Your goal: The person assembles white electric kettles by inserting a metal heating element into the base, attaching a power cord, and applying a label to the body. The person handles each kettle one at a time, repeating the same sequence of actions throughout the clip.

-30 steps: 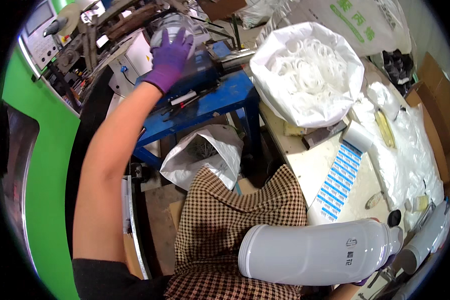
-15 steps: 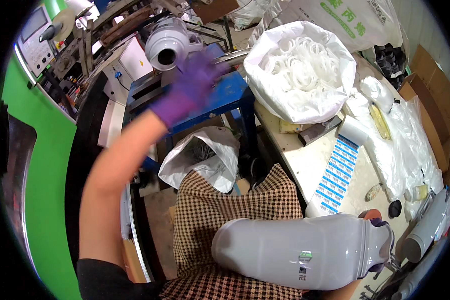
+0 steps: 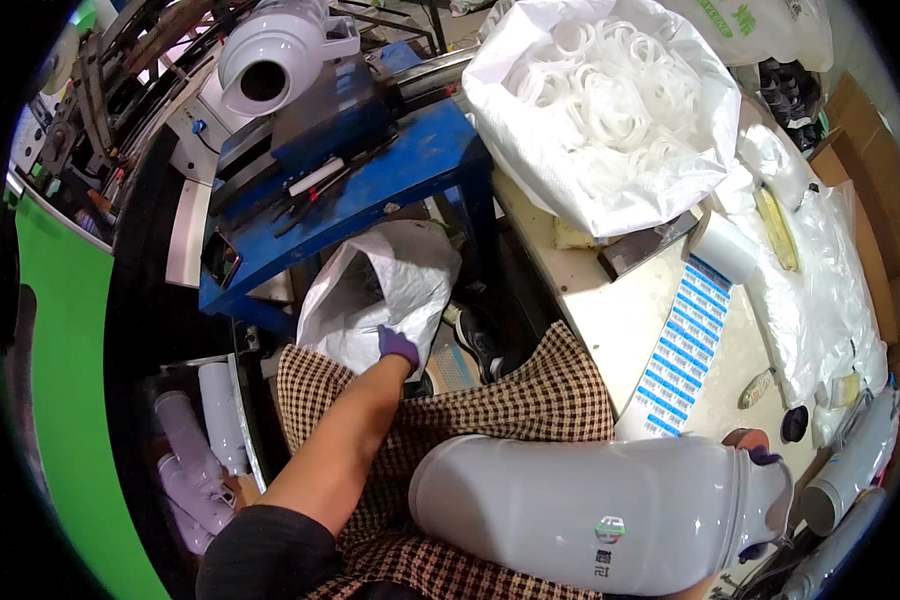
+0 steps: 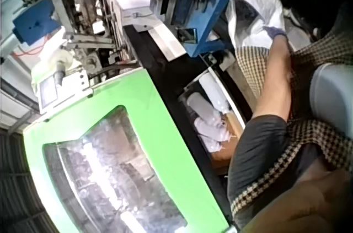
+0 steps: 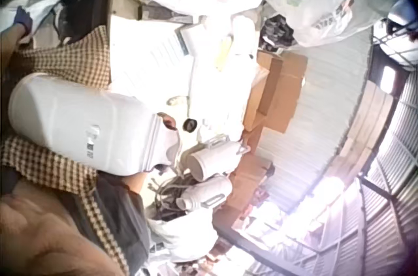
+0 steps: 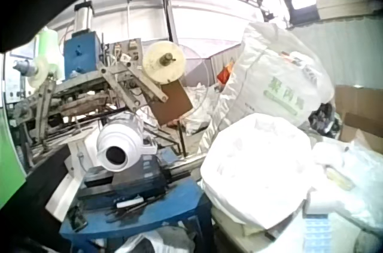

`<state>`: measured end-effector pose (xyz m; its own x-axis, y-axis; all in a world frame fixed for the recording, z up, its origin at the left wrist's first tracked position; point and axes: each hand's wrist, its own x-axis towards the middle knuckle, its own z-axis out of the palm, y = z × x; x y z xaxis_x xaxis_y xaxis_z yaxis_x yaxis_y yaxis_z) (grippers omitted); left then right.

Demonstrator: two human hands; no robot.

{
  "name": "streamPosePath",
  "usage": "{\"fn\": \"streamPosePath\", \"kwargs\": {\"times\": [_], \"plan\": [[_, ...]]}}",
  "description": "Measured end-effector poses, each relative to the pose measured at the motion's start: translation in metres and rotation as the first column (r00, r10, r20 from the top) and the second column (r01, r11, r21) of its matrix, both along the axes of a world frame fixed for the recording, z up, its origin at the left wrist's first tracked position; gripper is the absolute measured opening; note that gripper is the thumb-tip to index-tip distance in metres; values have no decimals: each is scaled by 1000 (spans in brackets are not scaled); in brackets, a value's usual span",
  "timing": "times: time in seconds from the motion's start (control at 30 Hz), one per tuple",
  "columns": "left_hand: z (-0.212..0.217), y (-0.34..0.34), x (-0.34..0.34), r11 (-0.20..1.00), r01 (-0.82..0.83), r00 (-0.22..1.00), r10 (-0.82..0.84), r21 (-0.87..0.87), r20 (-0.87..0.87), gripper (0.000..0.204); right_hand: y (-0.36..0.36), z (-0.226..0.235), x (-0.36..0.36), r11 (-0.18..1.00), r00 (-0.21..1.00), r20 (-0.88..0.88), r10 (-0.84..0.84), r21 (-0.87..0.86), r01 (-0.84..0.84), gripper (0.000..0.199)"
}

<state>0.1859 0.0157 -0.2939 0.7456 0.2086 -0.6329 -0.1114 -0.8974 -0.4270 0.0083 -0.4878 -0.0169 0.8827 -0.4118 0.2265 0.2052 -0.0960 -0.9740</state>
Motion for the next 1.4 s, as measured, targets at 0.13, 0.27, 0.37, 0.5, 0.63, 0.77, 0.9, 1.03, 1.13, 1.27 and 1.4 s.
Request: {"fn": "streamPosePath", "kwargs": {"times": [0.13, 0.27, 0.37, 0.5, 0.63, 0.77, 0.9, 1.03, 1.13, 1.27, 1.4], "plan": [[64, -12, 34, 926, -144, 989, 119, -348, -93, 44, 8, 10, 5, 996, 995, 73, 72, 48, -76, 37], [93, 4, 61, 778, 284, 957, -190, -561, 220, 34, 23, 27, 25, 985, 984, 65, 163, -75, -159, 37], [188, -48, 66, 3, 207, 896, 401, -978, 191, 25, 35, 53, 46, 927, 975, -48, 219, -300, -223, 40], [389, -142, -6, -619, 162, 940, 334, -769, -71, 62, 67, 105, 83, 738, 758, -61, 649, -191, -647, 51], [456, -173, -67, -439, -27, 1000, -22, -898, -20, 104, 127, 118, 83, 688, 654, 231, 721, -130, -714, 45], [435, -147, -59, -458, 137, 990, 42, -878, 132, 73, 83, 105, 38, 917, 872, 285, 397, -82, -391, 61], [438, -86, -42, -203, 327, 868, 451, -923, 208, 46, -39, 41, -30, 477, 947, 167, -273, -831, 284, 34], [378, -62, -28, 141, 310, 870, 356, -940, 340, 33, -143, -47, -106, 388, 788, -279, -549, -920, -55, 52], [328, -52, -20, -221, -10, 847, 516, -975, -126, 40, -169, -73, -104, 414, 822, -299, -485, -906, -85, 25], [300, -25, -27, -551, -6, 783, 516, -835, -346, 39, -221, -81, -106, 698, 854, 15, -521, -568, 436, 10], [316, -18, -58, -518, 111, 751, 602, -848, -270, 35, -80, 53, -26, 963, 930, 341, -136, -175, 205, 59]]}}
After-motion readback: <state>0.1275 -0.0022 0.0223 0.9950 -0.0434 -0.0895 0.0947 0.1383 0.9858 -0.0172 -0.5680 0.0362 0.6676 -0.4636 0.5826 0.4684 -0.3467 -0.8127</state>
